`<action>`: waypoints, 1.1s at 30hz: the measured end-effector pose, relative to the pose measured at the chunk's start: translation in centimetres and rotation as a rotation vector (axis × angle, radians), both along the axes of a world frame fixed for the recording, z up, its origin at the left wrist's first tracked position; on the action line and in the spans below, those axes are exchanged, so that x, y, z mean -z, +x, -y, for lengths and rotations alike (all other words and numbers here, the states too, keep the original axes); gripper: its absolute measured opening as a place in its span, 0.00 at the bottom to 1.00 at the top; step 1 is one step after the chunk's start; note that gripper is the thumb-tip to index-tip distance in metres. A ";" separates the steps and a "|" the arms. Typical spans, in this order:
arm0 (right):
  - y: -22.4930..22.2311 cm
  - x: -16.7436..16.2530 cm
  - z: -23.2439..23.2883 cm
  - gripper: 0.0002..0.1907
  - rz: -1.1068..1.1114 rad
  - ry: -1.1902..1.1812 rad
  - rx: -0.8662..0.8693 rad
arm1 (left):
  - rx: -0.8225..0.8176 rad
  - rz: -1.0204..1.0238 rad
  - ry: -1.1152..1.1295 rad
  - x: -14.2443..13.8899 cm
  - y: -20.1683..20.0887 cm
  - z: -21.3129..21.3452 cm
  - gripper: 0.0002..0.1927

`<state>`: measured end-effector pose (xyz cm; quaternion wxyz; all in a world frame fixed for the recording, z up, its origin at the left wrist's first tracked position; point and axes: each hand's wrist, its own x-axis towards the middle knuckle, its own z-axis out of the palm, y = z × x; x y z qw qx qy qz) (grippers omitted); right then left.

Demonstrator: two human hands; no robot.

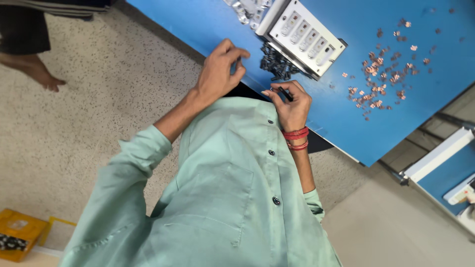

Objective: The person assembles small electrical components by inserting metal pins into white plastic housings using tweezers. They repeatedly pick up housings and pins, insert the pins into slots, and place the assembled units into a tray.

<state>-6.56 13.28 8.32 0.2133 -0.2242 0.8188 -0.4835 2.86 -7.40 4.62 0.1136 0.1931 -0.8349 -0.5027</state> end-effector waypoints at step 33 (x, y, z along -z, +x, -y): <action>-1.0 -2.3 0.8 0.14 -0.347 0.144 -0.353 | 0.142 0.035 0.923 1.3 0.3 -2.6 0.08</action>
